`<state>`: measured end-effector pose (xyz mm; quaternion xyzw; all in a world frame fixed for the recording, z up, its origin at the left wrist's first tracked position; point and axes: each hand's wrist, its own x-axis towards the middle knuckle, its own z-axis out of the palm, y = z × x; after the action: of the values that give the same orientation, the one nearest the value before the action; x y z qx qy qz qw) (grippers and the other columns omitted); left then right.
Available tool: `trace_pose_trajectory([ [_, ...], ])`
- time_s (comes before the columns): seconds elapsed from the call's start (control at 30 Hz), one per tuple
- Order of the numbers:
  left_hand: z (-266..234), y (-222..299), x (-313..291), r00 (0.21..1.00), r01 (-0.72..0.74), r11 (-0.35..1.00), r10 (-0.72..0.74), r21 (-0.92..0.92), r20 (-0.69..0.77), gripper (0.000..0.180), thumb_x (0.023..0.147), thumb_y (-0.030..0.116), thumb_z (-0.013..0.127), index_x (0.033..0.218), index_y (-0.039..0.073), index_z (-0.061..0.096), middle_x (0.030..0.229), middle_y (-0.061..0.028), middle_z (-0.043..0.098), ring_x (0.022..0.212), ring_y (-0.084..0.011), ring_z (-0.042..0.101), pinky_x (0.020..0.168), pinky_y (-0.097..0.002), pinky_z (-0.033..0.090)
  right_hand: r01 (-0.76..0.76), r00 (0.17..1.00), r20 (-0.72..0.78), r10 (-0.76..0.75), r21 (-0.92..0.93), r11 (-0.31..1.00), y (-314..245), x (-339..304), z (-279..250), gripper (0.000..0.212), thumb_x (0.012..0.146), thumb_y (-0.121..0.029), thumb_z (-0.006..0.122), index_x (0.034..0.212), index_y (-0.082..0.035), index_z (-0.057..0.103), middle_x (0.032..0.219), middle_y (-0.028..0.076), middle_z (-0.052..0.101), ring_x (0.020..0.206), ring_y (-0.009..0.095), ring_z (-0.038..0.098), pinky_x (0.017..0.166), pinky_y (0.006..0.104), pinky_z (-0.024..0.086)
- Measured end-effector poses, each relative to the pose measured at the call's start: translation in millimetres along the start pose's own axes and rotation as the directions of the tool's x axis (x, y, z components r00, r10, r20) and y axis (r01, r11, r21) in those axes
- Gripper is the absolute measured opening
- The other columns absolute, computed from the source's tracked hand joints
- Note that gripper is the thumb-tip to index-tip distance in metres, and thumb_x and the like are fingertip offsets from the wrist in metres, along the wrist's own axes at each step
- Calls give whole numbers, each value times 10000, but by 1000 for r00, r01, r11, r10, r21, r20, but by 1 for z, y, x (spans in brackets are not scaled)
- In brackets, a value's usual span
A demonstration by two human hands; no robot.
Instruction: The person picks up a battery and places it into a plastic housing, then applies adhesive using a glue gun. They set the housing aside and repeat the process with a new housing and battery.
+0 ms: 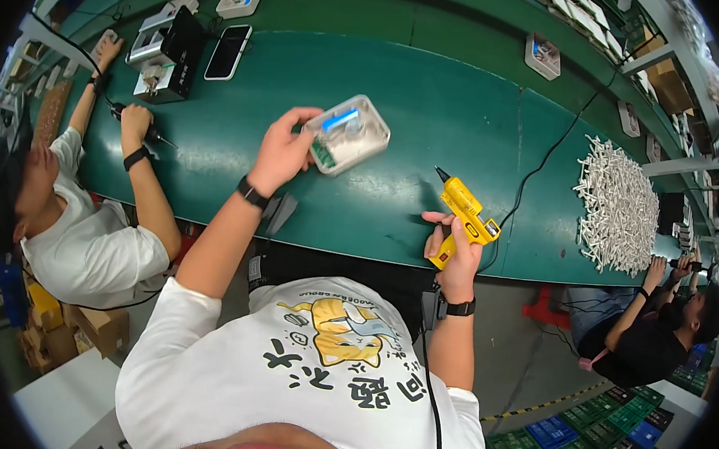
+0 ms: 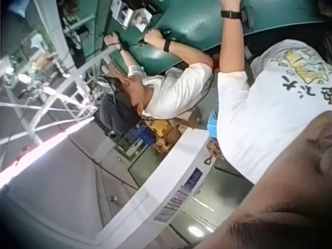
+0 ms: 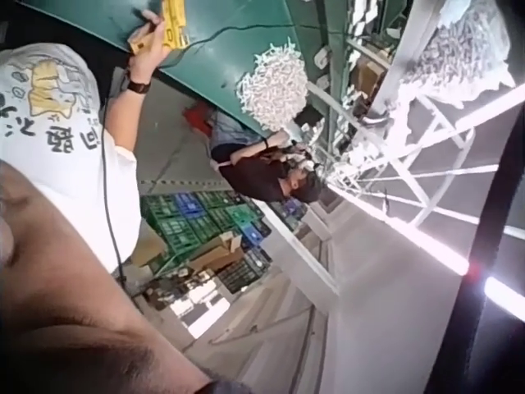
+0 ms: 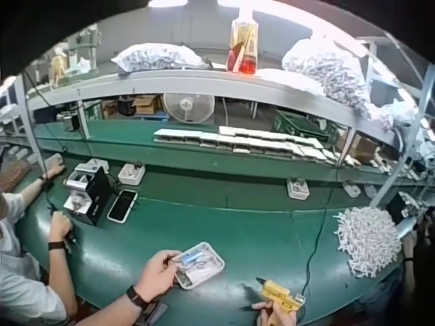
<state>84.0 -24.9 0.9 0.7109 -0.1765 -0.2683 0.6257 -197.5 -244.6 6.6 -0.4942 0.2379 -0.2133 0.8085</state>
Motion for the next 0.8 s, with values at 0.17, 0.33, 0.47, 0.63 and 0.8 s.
trace_pose_trajectory([
  [0.17, 28, -8, 70, 914, -339, 933, 358, 124, -190, 361, 1018, 3, 545, 1375, 19, 600, 1317, -130, 637, 1010, -219, 734, 786, -331, 605, 65, 998, -9, -65, -13, 998, 11, 0, -1, 213, 1122, -223, 524, 1101, -21, 585, 1177, 303, 720, 562, 151, 527, 536, 326, 496],
  [0.33, 12, -16, 86, 911, -356, 914, 386, 196, -145, 373, 1036, -6, 506, 1397, 28, 590, 1407, -139, 594, 1323, -278, 649, 999, -370, 568, 87, 996, 26, -86, -23, 996, 10, -4, -4, 211, 1122, -217, 524, 1098, -17, 584, 1175, 299, 722, 564, 153, 529, 539, 326, 496],
  [0.47, -22, 6, 89, 948, -244, 898, 301, 367, -106, 383, 1019, -1, 531, 1398, 25, 580, 1390, -148, 604, 1275, -261, 675, 988, -345, 567, 85, 995, 58, -84, -12, 996, 10, 3, -2, 212, 1122, -215, 521, 1101, -14, 582, 1172, 299, 722, 566, 155, 535, 543, 326, 498],
  [0.63, -81, 28, 157, 944, -150, 829, 282, 539, -170, 401, 993, 92, 603, 1386, 11, 581, 1409, -195, 600, 1256, -316, 677, 1022, -393, 558, 94, 995, 48, -92, -33, 995, 11, 2, -1, 201, 1118, -206, 527, 1105, -13, 580, 1168, 297, 723, 567, 157, 545, 545, 328, 501],
  [0.8, -143, 17, 226, 820, 7, 516, 487, 857, -300, 568, 918, 181, 653, 1436, -1, 506, 1392, -265, 587, 1176, -424, 682, 1024, -520, 550, 94, 995, 20, -93, -30, 995, 10, 0, -1, 190, 1113, -196, 535, 1108, -13, 584, 1159, 296, 726, 567, 160, 553, 543, 334, 508],
])
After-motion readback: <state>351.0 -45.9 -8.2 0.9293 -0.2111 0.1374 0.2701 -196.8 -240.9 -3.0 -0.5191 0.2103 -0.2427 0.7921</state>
